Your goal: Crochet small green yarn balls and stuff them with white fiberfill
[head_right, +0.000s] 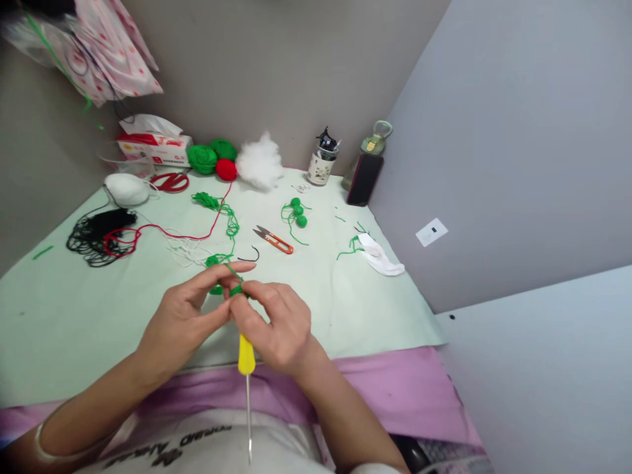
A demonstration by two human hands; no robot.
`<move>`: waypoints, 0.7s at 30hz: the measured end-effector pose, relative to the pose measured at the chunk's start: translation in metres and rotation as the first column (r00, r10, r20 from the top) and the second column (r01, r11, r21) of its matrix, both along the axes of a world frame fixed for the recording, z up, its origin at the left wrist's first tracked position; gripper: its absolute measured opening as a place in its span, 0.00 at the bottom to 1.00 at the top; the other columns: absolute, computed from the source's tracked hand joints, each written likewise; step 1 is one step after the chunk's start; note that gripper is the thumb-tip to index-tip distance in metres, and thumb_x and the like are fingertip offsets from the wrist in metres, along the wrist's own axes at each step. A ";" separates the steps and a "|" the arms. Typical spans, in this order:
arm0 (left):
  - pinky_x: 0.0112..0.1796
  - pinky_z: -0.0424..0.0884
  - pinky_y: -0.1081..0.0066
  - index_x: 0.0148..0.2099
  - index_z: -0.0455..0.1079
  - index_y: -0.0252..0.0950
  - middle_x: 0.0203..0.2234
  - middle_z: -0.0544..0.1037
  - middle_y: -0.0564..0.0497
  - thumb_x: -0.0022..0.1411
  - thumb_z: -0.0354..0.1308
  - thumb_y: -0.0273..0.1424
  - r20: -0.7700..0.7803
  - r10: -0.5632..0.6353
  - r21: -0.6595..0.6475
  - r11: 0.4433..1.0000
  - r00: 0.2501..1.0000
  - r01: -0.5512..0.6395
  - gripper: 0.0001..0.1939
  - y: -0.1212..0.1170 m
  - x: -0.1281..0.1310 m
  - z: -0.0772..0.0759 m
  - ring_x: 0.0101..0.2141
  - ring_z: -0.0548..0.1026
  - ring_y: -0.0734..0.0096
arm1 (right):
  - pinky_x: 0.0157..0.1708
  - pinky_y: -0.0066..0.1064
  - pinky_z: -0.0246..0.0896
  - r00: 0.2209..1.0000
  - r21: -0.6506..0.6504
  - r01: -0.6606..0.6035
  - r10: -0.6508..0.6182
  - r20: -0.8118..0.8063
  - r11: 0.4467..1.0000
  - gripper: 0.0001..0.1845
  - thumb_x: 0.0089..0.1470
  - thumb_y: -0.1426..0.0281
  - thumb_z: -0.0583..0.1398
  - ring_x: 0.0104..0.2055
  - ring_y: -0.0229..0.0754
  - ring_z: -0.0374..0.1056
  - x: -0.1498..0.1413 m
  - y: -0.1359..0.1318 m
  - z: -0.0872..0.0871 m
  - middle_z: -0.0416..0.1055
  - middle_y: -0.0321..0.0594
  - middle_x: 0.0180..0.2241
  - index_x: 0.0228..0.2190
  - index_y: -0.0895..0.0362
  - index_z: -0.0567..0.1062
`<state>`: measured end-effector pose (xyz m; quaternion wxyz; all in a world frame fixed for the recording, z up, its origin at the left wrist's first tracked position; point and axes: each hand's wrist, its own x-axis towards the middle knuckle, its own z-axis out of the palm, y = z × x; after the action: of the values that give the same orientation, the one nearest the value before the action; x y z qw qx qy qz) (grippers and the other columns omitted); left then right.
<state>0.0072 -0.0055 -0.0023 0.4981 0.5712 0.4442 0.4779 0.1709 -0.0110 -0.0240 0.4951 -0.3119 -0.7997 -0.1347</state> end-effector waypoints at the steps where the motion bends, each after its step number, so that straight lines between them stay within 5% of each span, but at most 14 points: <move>1: 0.44 0.66 0.69 0.53 0.78 0.45 0.34 0.73 0.54 0.61 0.64 0.27 0.074 -0.019 -0.061 0.998 0.997 0.024 0.18 -0.001 0.000 0.000 0.37 0.68 0.69 | 0.39 0.34 0.76 1.000 0.019 0.017 -0.017 0.008 1.000 0.12 0.62 0.80 0.60 0.42 0.44 0.76 0.000 0.000 -0.002 0.79 0.50 0.42 0.45 0.58 0.77; 5: 0.43 0.66 0.71 0.58 0.76 0.47 0.35 0.73 0.54 0.60 0.68 0.37 0.466 -0.083 -0.310 0.917 0.881 0.250 0.23 0.000 0.001 -0.003 0.38 0.69 0.71 | 0.42 0.36 0.76 0.999 0.022 0.040 -0.040 -0.033 0.999 0.18 0.60 0.82 0.61 0.46 0.46 0.76 0.000 0.000 -0.008 0.78 0.48 0.44 0.49 0.55 0.78; 8: 0.45 0.65 0.71 0.58 0.76 0.44 0.36 0.74 0.52 0.59 0.70 0.36 0.601 -0.106 -0.368 0.843 0.792 0.392 0.25 0.003 0.000 -0.004 0.39 0.69 0.71 | 0.40 0.38 0.77 0.968 -0.124 -0.122 0.091 -0.233 0.985 0.18 0.63 0.79 0.59 0.45 0.45 0.76 0.002 0.001 -0.005 0.79 0.46 0.44 0.50 0.52 0.78; 12: 0.42 0.63 0.73 0.57 0.78 0.43 0.35 0.72 0.53 0.58 0.68 0.32 0.570 -0.116 -0.348 0.863 0.813 0.367 0.23 0.009 -0.007 -0.005 0.38 0.67 0.71 | 0.36 0.38 0.74 0.772 -0.342 -0.411 0.124 -0.623 0.845 0.13 0.67 0.74 0.57 0.36 0.42 0.76 0.006 0.002 0.004 0.80 0.42 0.37 0.44 0.52 0.81; 17: 0.42 0.62 0.72 0.53 0.81 0.43 0.35 0.73 0.52 0.59 0.65 0.32 0.449 -0.135 -0.295 0.910 0.883 0.290 0.18 0.011 -0.010 -0.005 0.40 0.67 0.68 | 0.32 0.33 0.72 0.505 -0.366 -0.670 0.034 -0.863 0.646 0.10 0.67 0.68 0.59 0.30 0.38 0.73 0.007 0.005 0.006 0.79 0.39 0.34 0.37 0.52 0.82; 21: 0.48 0.63 0.69 0.55 0.79 0.49 0.39 0.76 0.52 0.62 0.65 0.35 0.376 -0.195 -0.222 0.930 0.906 0.292 0.18 0.007 -0.005 -0.004 0.45 0.68 0.66 | 0.37 0.34 0.72 0.543 -0.365 -0.664 0.086 -0.835 0.652 0.10 0.66 0.68 0.60 0.38 0.41 0.75 0.000 0.006 0.005 0.80 0.40 0.37 0.38 0.51 0.83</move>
<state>0.0023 0.0019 -0.0066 0.6986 0.4550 0.3351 0.4388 0.1714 -0.0045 -0.0186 0.6570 -0.2939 -0.5578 0.4133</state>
